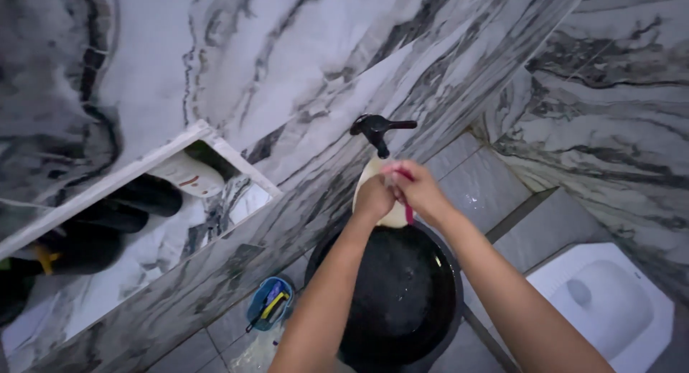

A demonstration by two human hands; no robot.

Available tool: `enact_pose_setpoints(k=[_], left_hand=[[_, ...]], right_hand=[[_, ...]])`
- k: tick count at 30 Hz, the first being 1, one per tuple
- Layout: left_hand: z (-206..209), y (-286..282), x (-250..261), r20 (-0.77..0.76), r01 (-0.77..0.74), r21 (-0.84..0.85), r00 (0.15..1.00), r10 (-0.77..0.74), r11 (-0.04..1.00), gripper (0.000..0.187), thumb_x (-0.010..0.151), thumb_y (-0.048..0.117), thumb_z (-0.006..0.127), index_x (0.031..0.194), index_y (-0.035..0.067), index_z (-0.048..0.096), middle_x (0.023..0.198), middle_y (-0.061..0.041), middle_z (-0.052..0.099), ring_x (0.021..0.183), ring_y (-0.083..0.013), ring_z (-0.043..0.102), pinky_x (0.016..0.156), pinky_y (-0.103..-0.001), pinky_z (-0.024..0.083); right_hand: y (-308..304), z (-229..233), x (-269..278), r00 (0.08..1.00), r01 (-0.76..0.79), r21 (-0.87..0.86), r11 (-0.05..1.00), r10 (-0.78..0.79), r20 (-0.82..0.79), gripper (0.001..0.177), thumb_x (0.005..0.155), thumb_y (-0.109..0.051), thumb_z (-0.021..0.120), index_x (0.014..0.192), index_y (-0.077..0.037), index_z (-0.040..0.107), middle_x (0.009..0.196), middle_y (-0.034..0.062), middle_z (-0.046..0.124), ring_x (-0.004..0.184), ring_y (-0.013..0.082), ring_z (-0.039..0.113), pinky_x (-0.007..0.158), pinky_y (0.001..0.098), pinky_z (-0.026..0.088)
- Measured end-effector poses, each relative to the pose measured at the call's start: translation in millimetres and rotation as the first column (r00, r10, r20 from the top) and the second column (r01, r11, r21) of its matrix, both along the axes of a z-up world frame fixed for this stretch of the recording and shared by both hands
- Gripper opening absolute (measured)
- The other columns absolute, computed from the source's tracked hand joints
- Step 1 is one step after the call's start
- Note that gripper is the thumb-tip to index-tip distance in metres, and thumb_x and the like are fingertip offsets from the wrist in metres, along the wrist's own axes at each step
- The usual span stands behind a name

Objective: The recorder is cleaning a plastic water bailer (gayung) with a sponge and detergent in a bathroom setting.

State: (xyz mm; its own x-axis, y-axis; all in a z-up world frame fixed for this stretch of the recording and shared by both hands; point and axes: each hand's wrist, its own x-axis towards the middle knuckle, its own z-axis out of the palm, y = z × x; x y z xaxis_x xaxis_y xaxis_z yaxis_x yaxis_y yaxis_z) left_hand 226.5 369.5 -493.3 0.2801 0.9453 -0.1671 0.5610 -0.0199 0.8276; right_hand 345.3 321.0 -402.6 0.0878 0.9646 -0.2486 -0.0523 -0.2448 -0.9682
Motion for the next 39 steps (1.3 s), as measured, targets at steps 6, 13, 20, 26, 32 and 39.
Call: enact_pose_setpoints(k=[6, 13, 20, 26, 32, 39], left_hand=[[16.6, 24.4, 27.3, -0.150, 0.165, 0.139, 0.978, -0.144, 0.977, 0.037, 0.079, 0.029, 0.077, 0.108, 0.005, 0.072, 0.104, -0.023, 0.073, 0.101, -0.0393, 0.069, 0.089, -0.048, 0.054], [25.3, 45.1, 27.8, -0.054, 0.038, 0.158, 0.998, -0.030, 0.987, 0.044, 0.081, 0.025, 0.080, 0.118, 0.004, 0.068, 0.112, -0.027, 0.068, 0.105, -0.0418, 0.066, 0.091, -0.048, 0.052], [93.5, -16.0, -7.6, -0.124, 0.175, 0.233, 0.981, -0.149, 0.957, 0.026, 0.084, 0.016, 0.074, 0.107, 0.003, 0.075, 0.104, -0.024, 0.072, 0.104, -0.0407, 0.067, 0.093, -0.049, 0.052], [111.1, -43.9, -22.4, -0.049, 0.207, 0.452, 0.977, -0.207, 0.868, 0.030, 0.078, -0.003, 0.066, 0.107, 0.002, 0.074, 0.097, -0.022, 0.070, 0.098, -0.0431, 0.066, 0.087, -0.051, 0.051], [109.1, -46.1, -24.7, 0.130, -0.007, 0.542, 0.989, -0.076, 0.840, 0.030, 0.080, -0.004, 0.067, 0.109, 0.000, 0.072, 0.098, -0.023, 0.069, 0.096, -0.0451, 0.066, 0.087, -0.050, 0.051], [44.4, -50.1, -72.1, 0.388, -0.360, 0.021, 0.863, 0.324, 0.933, 0.023, 0.086, 0.009, 0.075, 0.107, 0.001, 0.078, 0.091, -0.018, 0.074, 0.080, -0.0295, 0.070, 0.074, -0.039, 0.054]], right_hand=[[-28.1, 13.8, 32.6, 0.984, 0.161, -0.026, 0.987, -0.163, -0.078, 0.020, 0.104, -0.008, 0.050, 0.113, -0.004, 0.067, 0.088, 0.0034, 0.064, 0.074, 0.0131, 0.063, 0.071, 0.0281, 0.056], [-53.6, 10.3, 43.1, 0.952, 0.284, -0.067, 0.957, -0.289, -0.096, 0.020, 0.106, -0.008, 0.048, 0.116, -0.002, 0.064, 0.088, 0.0076, 0.064, 0.069, 0.0167, 0.061, 0.063, 0.0314, 0.051], [-55.4, 9.8, 33.6, 0.905, 0.394, -0.147, 0.907, -0.411, -0.109, 0.017, 0.102, -0.008, 0.051, 0.116, -0.005, 0.060, 0.090, 0.0106, 0.071, 0.062, 0.0177, 0.064, 0.057, 0.0311, 0.052], [-54.2, -11.0, 28.9, 0.868, 0.485, -0.125, 0.866, -0.493, -0.048, 0.016, 0.102, -0.012, 0.060, 0.114, -0.005, 0.068, 0.081, 0.0054, 0.065, 0.055, 0.0140, 0.057, 0.047, 0.0290, 0.044], [-60.0, -4.9, 11.2, 0.892, 0.425, -0.161, 0.891, -0.442, -0.095, 0.015, 0.103, -0.014, 0.058, 0.113, -0.007, 0.067, 0.075, 0.0042, 0.061, 0.051, 0.0127, 0.052, 0.042, 0.0279, 0.036], [-73.0, 36.8, -25.8, 0.907, 0.385, -0.199, 0.901, -0.409, -0.098, 0.012, 0.097, -0.015, 0.056, 0.105, -0.008, 0.052, 0.071, 0.0100, 0.059, 0.045, 0.0153, 0.046, 0.038, 0.0297, 0.031]])
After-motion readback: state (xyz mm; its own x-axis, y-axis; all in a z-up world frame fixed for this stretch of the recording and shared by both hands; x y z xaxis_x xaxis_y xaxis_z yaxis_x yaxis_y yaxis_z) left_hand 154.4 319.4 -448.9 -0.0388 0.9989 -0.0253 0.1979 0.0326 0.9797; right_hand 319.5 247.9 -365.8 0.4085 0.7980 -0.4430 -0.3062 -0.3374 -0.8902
